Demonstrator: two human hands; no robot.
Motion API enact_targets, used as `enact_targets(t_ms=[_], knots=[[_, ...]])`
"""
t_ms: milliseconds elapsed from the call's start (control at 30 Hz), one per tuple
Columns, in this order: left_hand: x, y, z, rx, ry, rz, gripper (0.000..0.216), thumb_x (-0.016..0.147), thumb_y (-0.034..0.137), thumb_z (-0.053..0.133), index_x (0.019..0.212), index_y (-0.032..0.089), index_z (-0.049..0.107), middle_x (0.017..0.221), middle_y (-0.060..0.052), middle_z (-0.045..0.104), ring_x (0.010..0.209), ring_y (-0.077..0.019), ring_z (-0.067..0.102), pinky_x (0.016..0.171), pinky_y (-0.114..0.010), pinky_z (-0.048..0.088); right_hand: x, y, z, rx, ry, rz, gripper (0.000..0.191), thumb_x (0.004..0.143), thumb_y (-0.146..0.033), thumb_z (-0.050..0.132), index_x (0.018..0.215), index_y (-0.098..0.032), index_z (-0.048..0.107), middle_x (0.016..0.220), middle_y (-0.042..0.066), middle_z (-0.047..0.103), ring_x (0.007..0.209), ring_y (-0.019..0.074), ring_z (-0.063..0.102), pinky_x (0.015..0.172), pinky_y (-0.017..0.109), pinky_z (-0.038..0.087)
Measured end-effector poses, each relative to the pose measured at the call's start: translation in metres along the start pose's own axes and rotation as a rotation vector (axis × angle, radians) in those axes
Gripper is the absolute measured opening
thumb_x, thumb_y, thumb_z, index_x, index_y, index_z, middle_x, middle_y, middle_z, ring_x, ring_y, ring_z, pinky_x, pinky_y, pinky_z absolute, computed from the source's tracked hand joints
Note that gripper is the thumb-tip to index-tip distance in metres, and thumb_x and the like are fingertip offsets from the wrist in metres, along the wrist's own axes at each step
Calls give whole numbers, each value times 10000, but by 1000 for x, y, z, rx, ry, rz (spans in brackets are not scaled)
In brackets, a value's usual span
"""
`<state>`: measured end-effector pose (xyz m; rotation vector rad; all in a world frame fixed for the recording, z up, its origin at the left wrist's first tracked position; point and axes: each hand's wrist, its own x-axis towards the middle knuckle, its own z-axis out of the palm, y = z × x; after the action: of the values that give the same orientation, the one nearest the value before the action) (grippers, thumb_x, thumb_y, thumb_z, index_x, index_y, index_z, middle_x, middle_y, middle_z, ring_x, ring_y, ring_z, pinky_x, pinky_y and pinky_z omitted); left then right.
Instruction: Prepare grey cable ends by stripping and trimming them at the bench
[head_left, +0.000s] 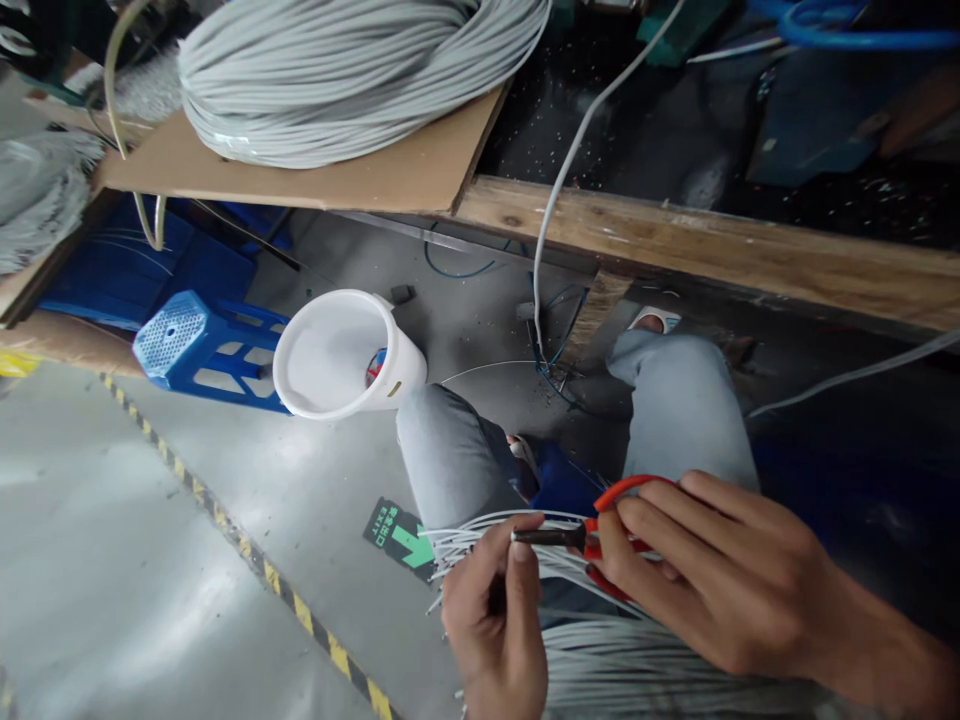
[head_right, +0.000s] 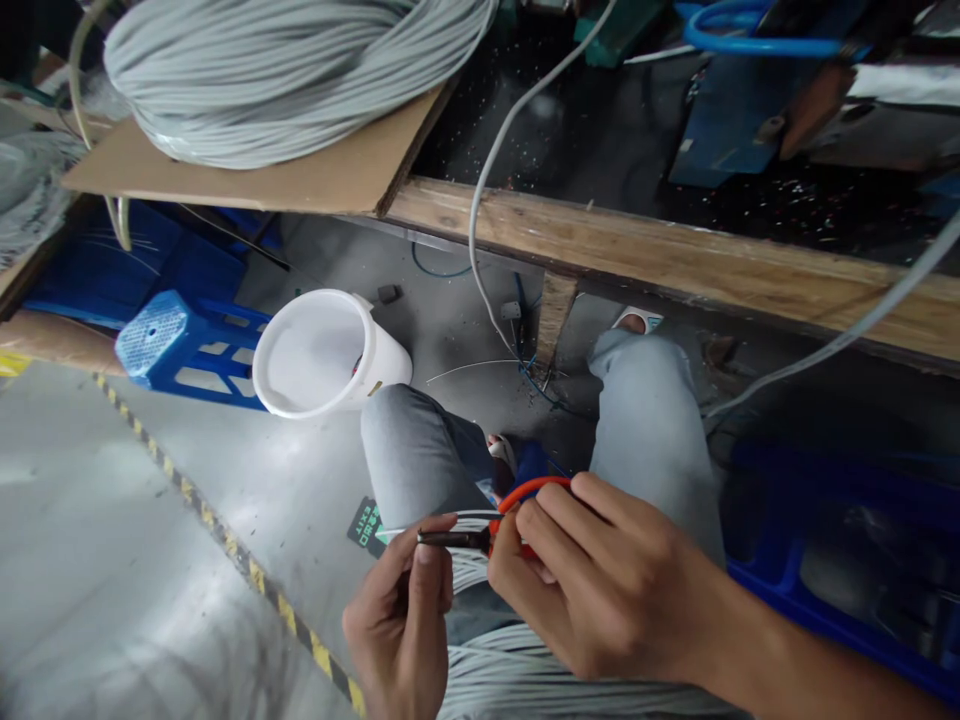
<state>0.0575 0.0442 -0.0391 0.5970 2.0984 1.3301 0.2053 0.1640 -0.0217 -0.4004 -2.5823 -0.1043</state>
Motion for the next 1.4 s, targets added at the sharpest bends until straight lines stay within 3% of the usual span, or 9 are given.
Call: enact_targets(t_ms=[100, 333, 700, 867, 1100, 1233, 1400], knots=[[0, 2, 1, 30, 23, 18, 313, 947, 590, 704, 922, 318, 857, 583, 32, 502, 541, -134, 436, 589, -296, 340, 1, 0, -2, -13, 4, -16, 60, 765, -187, 727, 791, -154, 770, 696, 95, 703, 572, 232, 641, 405, 377, 477], [0, 2, 5, -9, 6, -15, 300, 958, 588, 688, 923, 337, 849, 567, 44, 528, 513, -122, 453, 576, -290, 320, -1, 1, 3, 0, 13, -7, 122, 847, -227, 706, 781, -155, 779, 698, 90, 713, 568, 228, 651, 405, 368, 505], [2, 2, 1, 21, -63, -12, 287, 983, 593, 655, 946, 380, 844, 574, 40, 557, 525, -134, 479, 607, -301, 353, -1, 7, 5, -18, 19, -101, 109, 796, -233, 730, 756, -160, 800, 657, 89, 696, 532, 230, 646, 376, 356, 546], [3, 1, 0, 64, -61, 10, 273, 975, 569, 665, 933, 372, 848, 562, 33, 539, 518, -154, 465, 608, -324, 375, 6, 11, -2, -32, -5, -138, 81, 750, -252, 788, 751, -173, 804, 648, 85, 702, 522, 233, 647, 362, 360, 554], [4, 5, 2, 38, -58, 16, 228, 967, 536, 684, 928, 384, 849, 552, 52, 566, 493, -129, 476, 560, -303, 334, 20, 16, -16, -86, -53, -221, 149, 838, -199, 678, 768, -227, 806, 600, 24, 670, 514, 205, 664, 409, 318, 600], [4, 5, 2, 47, -22, 42, 218, 956, 517, 695, 921, 371, 853, 550, 53, 544, 493, -134, 455, 563, -299, 357, 14, 16, -10, -28, -44, -180, 156, 832, -174, 660, 743, -216, 781, 602, 40, 659, 515, 216, 649, 381, 357, 548], [3, 3, 0, 87, -15, 210, 191, 971, 420, 673, 906, 388, 849, 558, 52, 564, 491, -140, 431, 609, -280, 430, -4, 7, 13, 107, 60, -30, 90, 867, -166, 694, 784, -170, 729, 716, 89, 710, 601, 248, 658, 425, 422, 457]])
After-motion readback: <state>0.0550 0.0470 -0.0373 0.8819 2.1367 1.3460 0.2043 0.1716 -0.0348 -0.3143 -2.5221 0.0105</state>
